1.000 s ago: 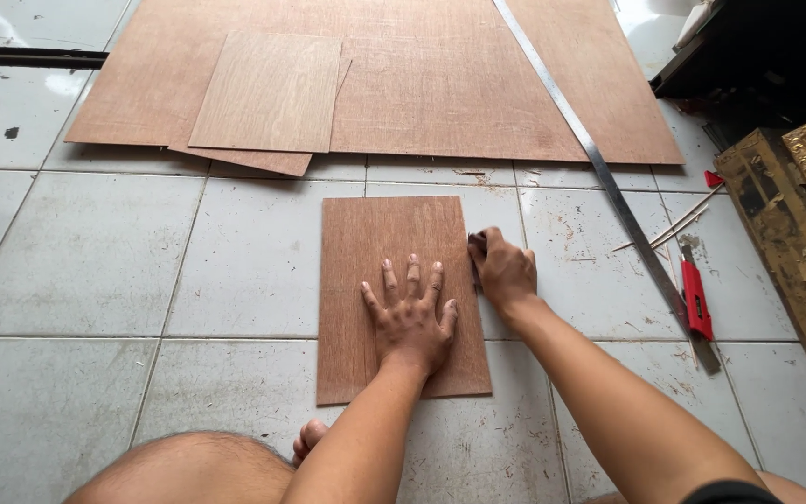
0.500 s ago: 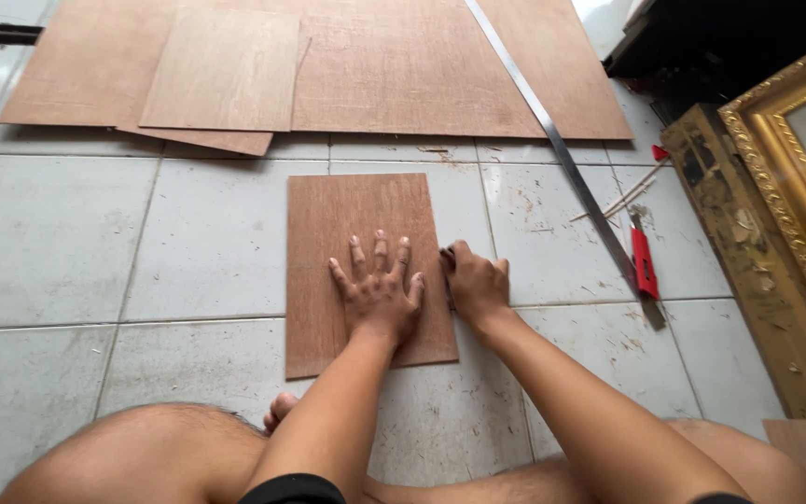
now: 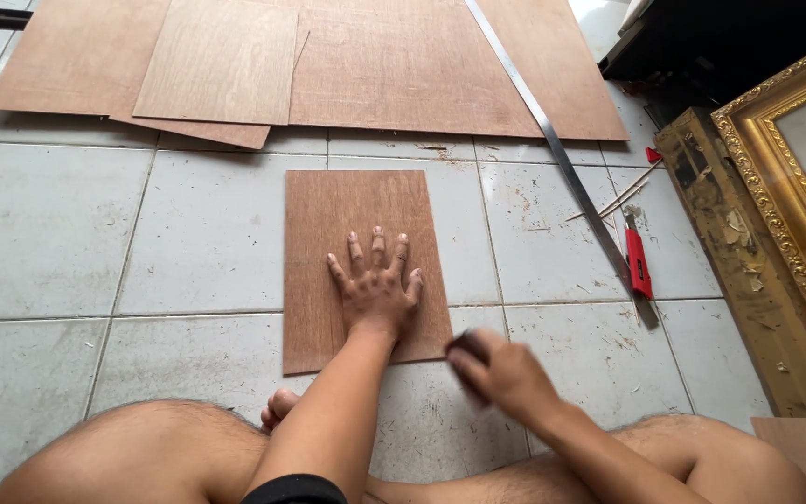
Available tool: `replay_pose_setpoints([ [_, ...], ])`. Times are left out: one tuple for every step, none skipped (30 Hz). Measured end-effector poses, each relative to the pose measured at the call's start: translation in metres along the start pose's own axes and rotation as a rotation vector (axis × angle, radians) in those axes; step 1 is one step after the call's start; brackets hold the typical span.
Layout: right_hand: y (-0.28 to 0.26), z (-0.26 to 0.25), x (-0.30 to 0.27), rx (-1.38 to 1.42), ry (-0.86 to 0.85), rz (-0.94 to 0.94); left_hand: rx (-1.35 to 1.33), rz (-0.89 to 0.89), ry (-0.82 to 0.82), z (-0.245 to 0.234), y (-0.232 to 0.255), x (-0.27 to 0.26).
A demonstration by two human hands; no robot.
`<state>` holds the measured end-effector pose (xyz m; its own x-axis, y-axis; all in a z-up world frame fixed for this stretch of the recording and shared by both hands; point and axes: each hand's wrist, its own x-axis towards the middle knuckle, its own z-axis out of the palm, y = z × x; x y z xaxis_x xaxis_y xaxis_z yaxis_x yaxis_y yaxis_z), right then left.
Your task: Sanding the surface and edges of a small rectangular plywood piece with sandpaper.
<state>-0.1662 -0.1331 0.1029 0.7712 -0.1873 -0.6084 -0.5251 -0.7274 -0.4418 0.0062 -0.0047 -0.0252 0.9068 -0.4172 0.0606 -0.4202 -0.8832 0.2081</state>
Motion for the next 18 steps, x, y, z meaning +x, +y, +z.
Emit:
replay_pose_setpoints([
  [0.005,-0.002,0.015,0.061,0.184,-0.021,-0.022,-0.027,-0.046,-0.011,0.001,-0.002],
  [0.011,-0.005,0.029,0.122,0.367,-0.046,-0.044,-0.055,-0.092,-0.021,0.002,-0.005],
  [0.026,-0.003,0.046,0.123,0.37,-0.043,-0.045,-0.05,-0.092,-0.02,0.003,-0.006],
  [0.041,-0.001,0.063,0.028,0.456,-0.078,-0.046,-0.049,-0.089,-0.018,0.003,-0.006],
  [0.055,0.0,0.081,-0.068,0.537,-0.12,-0.045,-0.054,-0.083,-0.016,0.001,-0.006],
  [0.053,-0.002,0.082,-0.069,0.538,-0.124,-0.044,-0.056,-0.08,-0.018,0.002,-0.006],
  [0.051,-0.003,0.083,-0.056,0.554,-0.096,-0.045,-0.055,-0.083,-0.019,0.002,-0.006],
  [0.048,-0.004,0.084,-0.042,0.57,-0.068,-0.046,-0.053,-0.086,-0.021,0.002,-0.005],
  [0.047,-0.001,0.086,-0.041,0.568,-0.069,-0.045,-0.054,-0.087,-0.019,0.001,-0.005],
  [0.046,0.002,0.087,-0.156,0.634,-0.13,-0.051,-0.055,-0.088,-0.018,0.001,-0.005],
  [0.046,0.005,0.089,-0.271,0.701,-0.191,-0.058,-0.055,-0.087,-0.017,0.001,-0.004],
  [0.035,0.013,0.083,-0.27,0.701,-0.192,-0.056,-0.056,-0.087,-0.018,0.001,-0.005],
  [0.025,0.021,0.076,-0.275,0.692,-0.224,-0.051,-0.054,-0.074,-0.018,0.001,-0.005],
  [0.015,0.029,0.069,-0.28,0.683,-0.255,-0.046,-0.051,-0.062,-0.019,0.002,-0.006],
  [0.024,0.043,0.072,-0.279,0.685,-0.255,-0.045,-0.05,-0.061,-0.02,0.002,-0.006],
  [0.034,0.056,0.076,-0.383,0.691,-0.334,-0.048,-0.053,-0.065,-0.021,0.002,-0.006],
  [0.044,0.069,0.081,-0.487,0.696,-0.412,-0.052,-0.056,-0.068,-0.022,0.003,-0.005],
  [0.047,0.063,0.085,-0.487,0.698,-0.412,-0.051,-0.054,-0.067,-0.022,0.004,-0.004],
])
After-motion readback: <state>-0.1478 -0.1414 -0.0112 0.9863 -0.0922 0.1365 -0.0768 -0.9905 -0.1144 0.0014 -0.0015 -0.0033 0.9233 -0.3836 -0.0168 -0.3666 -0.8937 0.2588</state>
